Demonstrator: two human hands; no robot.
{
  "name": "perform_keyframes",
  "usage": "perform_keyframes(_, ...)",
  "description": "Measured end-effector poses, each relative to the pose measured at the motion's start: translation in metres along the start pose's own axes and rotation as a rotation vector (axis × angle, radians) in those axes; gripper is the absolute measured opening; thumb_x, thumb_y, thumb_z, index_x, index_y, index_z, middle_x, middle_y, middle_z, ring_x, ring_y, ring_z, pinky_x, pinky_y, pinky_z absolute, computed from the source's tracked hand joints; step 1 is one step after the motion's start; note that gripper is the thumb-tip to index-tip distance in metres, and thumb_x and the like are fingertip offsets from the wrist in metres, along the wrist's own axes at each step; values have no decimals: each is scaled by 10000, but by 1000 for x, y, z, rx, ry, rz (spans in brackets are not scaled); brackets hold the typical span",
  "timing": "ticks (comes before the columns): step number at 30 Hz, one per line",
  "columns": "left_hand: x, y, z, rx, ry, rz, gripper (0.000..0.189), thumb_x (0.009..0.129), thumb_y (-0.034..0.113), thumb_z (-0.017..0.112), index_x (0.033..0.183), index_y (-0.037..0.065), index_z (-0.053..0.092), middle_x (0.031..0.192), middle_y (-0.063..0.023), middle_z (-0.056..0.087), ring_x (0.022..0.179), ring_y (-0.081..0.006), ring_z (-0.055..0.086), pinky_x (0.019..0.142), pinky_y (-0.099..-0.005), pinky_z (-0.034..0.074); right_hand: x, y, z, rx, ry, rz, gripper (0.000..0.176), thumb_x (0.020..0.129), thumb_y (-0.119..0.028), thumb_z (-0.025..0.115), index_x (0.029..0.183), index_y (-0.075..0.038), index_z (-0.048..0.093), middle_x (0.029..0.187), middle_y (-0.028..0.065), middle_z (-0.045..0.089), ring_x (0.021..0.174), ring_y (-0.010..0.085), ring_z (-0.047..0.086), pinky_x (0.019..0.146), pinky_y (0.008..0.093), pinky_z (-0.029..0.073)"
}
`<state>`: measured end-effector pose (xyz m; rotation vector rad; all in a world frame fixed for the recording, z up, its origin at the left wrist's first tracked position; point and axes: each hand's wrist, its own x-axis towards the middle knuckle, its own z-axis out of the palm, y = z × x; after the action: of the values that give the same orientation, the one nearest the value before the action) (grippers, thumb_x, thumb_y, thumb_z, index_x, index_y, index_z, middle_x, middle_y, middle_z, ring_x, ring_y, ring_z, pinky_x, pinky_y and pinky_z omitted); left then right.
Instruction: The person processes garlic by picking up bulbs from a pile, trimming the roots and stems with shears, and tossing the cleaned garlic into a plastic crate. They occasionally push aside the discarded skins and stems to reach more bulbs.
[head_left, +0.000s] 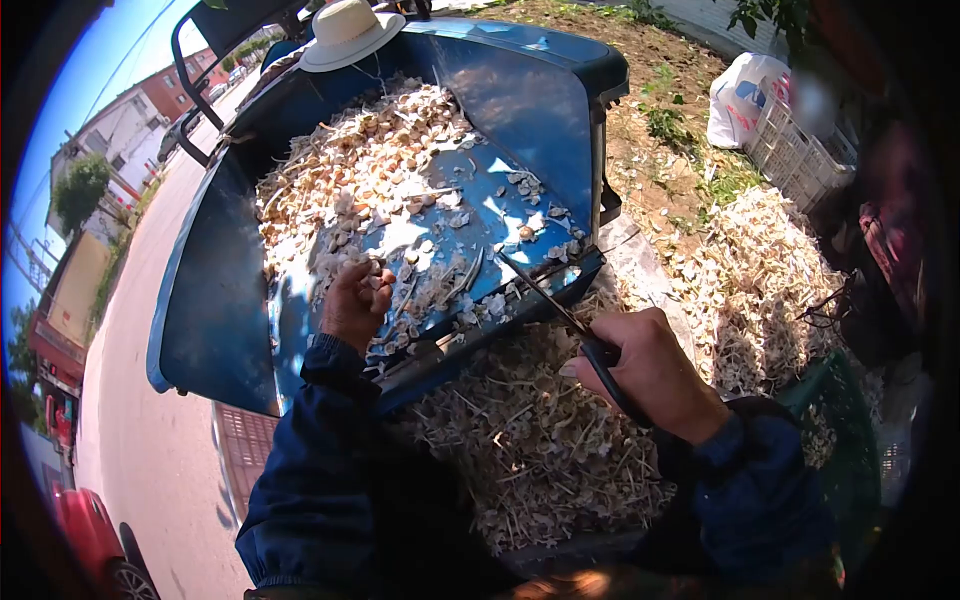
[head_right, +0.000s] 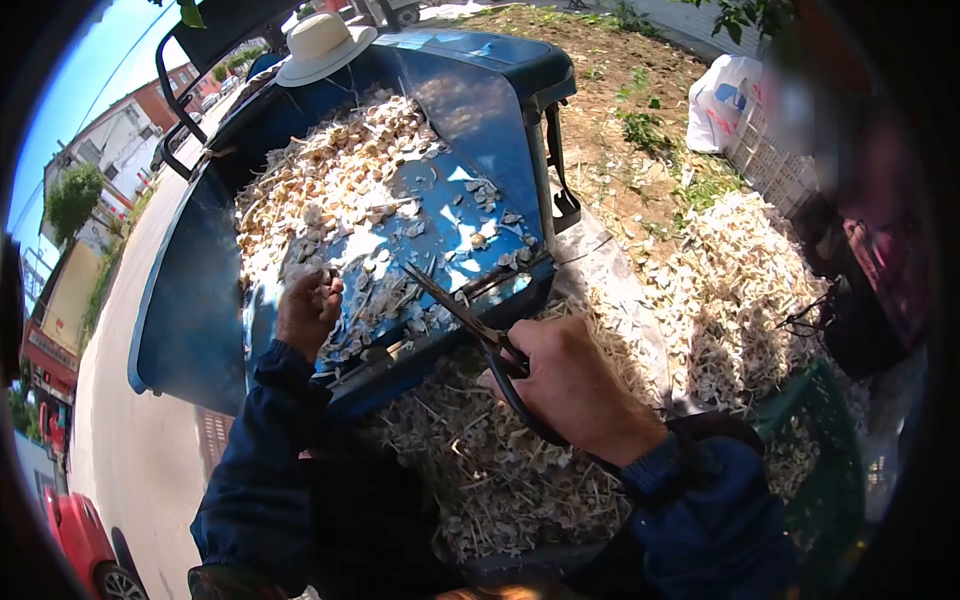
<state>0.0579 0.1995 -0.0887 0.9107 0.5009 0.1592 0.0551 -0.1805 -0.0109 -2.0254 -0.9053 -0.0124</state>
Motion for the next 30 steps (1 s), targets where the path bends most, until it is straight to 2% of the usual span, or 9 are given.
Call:
perform_keyframes(3,-13,-9,14,-20,-339,-73,230,948,219,490,989,1,549,769,-78,573,573,-107,521,474,-171,415,4,-3,11,-17,-20,112,411,734,-312,771,655,23,546,612,178,578,584,326,605,544,396,461)
perform_keyframes(6,-53,-26,76,17,-54,-4,214,973,192,450,989,4,551,766,-47,567,569,-80,503,486,-167,414,8,7,31,-123,-32,181,546,777,-487,693,663,27,550,606,190,571,625,341,625,564,408,482)
perform_keyframes(7,-56,-31,76,88,-298,45,169,973,133,451,986,-4,550,771,-18,549,609,-61,502,527,-156,416,9,9,36,-139,-41,200,645,796,-599,604,677,32,553,623,203,574,650,352,635,570,418,494)
perform_keyframes(12,-87,-50,117,368,-349,234,74,912,76,524,898,13,559,762,19,498,654,-48,455,562,-190,359,11,8,52,-347,26,178,624,783,-609,606,743,7,517,672,170,553,630,300,614,567,382,485)
perform_keyframes(14,-96,-55,128,1068,-320,732,65,888,88,543,872,26,559,744,21,484,640,-43,434,549,-214,327,9,10,57,-498,161,38,601,781,-589,619,734,-1,508,680,155,552,623,289,614,564,372,492)
perform_keyframes(16,-102,-55,137,1023,-395,621,139,982,160,444,926,66,530,740,7,520,669,-66,520,531,-194,429,8,9,55,-529,176,43,583,780,-570,629,743,1,513,692,149,554,623,284,616,555,371,489)
perform_keyframes(18,-100,-60,138,73,-326,34,148,983,186,455,915,72,521,725,-4,530,638,-78,517,505,-200,407,5,6,52,-737,174,-21,565,788,-549,633,752,5,523,695,150,556,619,285,616,548,368,486)
perform_keyframes(28,-103,-62,142,-98,-509,-13,104,962,131,461,903,55,503,680,-29,504,467,-87,391,402,-219,291,-6,9,59,-45,133,85,414,799,-323,725,723,29,521,653,229,582,584,355,606,506,405,455)
perform_keyframes(30,-108,-60,145,-148,-489,-88,102,961,126,458,902,53,497,701,-33,508,481,-83,392,394,-207,284,-6,16,70,46,228,16,416,803,-326,731,732,40,547,630,185,593,523,282,607,462,373,435)
